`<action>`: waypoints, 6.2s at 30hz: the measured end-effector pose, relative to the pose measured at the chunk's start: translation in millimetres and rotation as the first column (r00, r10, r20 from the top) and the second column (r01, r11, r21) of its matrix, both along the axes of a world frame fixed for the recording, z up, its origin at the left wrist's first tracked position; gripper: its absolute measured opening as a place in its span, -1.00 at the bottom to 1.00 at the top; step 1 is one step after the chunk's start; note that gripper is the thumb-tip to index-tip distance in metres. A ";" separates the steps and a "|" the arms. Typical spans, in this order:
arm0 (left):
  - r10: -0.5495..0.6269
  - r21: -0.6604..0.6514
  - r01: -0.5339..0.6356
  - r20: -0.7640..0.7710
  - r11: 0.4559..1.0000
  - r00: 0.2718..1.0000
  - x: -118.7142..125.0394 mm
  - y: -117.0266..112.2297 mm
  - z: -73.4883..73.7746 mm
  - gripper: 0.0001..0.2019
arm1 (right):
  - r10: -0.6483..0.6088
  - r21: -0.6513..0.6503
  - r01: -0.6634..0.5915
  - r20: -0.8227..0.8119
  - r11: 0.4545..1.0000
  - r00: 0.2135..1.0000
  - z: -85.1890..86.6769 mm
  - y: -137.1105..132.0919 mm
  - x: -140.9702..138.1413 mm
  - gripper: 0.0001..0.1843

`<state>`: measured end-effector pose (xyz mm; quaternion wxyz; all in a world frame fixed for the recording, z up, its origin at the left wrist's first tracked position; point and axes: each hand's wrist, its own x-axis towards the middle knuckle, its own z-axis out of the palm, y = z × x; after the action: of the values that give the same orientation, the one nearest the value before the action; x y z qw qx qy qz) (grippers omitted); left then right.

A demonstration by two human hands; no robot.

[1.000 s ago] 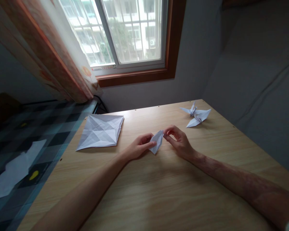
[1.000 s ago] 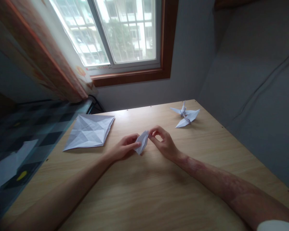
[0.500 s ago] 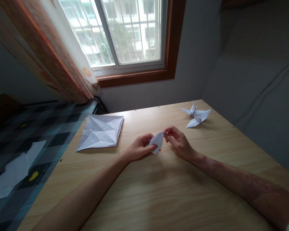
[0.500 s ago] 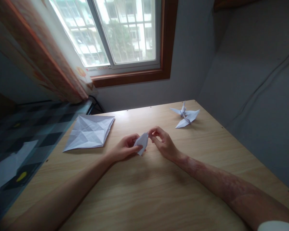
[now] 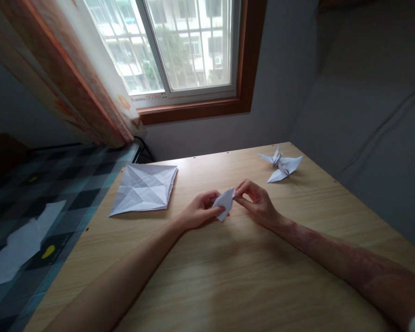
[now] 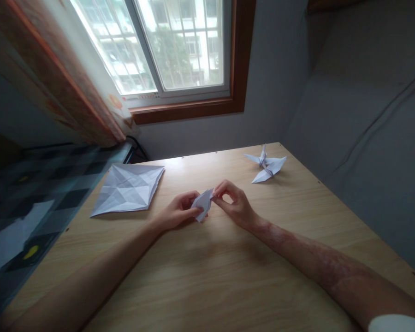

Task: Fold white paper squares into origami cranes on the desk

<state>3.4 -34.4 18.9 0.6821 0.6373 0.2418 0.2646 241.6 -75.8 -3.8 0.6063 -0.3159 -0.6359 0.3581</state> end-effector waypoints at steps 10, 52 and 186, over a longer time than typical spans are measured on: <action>0.012 -0.015 -0.011 0.003 1.000 1.000 1.8 -1.8 3.9 -0.59 | -0.062 0.050 0.058 0.080 0.997 0.995 9.1 -4.7 -1.2 -0.82; -0.001 0.130 0.008 -0.053 0.992 0.999 2.2 -1.7 0.0 -0.63 | -0.220 0.080 0.208 0.198 0.975 0.955 7.0 -8.3 -4.8 -0.92; 0.356 0.705 -0.057 -0.285 0.707 0.890 4.8 -8.1 3.2 -0.74 | -0.088 -0.205 0.076 -0.052 0.976 0.995 -7.1 6.1 -1.6 -0.76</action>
<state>8.1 -42.4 22.1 0.3019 0.8496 0.3340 0.2746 239.9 -69.7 -10.9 0.6043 -0.3909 -0.5638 0.4052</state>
